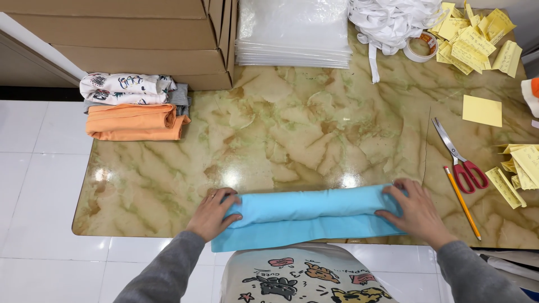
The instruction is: The person takes several shirts from a clothing rack, removes them from hangers, and folds them on a table. They fold a light blue polo shirt, a maroon t-shirt, and a blue and white striped t-shirt, stacking them neatly on the table.
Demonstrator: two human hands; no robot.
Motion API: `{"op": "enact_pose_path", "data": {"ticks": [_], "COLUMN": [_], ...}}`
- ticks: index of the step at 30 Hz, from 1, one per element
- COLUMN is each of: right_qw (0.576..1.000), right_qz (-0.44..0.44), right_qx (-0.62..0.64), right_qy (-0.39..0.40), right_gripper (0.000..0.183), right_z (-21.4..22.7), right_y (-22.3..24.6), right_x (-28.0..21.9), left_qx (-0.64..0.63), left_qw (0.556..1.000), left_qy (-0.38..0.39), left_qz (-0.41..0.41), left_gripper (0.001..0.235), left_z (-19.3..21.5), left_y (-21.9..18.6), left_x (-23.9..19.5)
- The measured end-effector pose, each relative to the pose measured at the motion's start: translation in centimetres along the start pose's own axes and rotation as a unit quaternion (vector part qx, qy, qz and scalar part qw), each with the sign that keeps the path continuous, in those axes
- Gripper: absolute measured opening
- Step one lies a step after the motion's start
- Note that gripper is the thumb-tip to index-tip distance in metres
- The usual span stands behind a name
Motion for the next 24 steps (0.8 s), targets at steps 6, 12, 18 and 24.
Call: {"op": "enact_pose_path", "data": {"ticks": [6, 12, 18, 24], "right_qw": [0.987, 0.998, 0.998, 0.993], "right_qz": [0.014, -0.017, 0.013, -0.042], "right_qx": [0.013, -0.046, 0.045, -0.012], "right_qy": [0.160, -0.035, -0.050, -0.107], "right_gripper": [0.063, 0.063, 0.051, 0.050], "right_z": [1.5, -1.3, -0.1, -2.1], "right_y": [1.5, -1.3, 1.4, 2.5], "right_x": [5.0, 8.3, 4.1, 2.3], "left_qx": [0.011, 0.229, 0.276, 0.008], "left_qw": [0.992, 0.962, 0.934, 0.991], "left_qy": [0.124, -0.150, -0.218, -0.128], "left_qz": [-0.008, 0.017, -0.071, -0.038], "left_gripper": [0.049, 0.048, 0.051, 0.020], "left_z": [3.7, 2.5, -1.3, -1.1], "left_y": [-1.6, 0.8, -0.6, -1.9], "left_x": [2.3, 4.4, 0.0, -1.6]}}
Point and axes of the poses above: each hand's wrist, its own x-axis towards the middle knuckle, its own z-axis out of the back of the hand, y = z × x, the point moved 5 cm from there along x, towards the middle knuckle, and after that the axes turned 14 degrees about y, right-handed, at the moved point
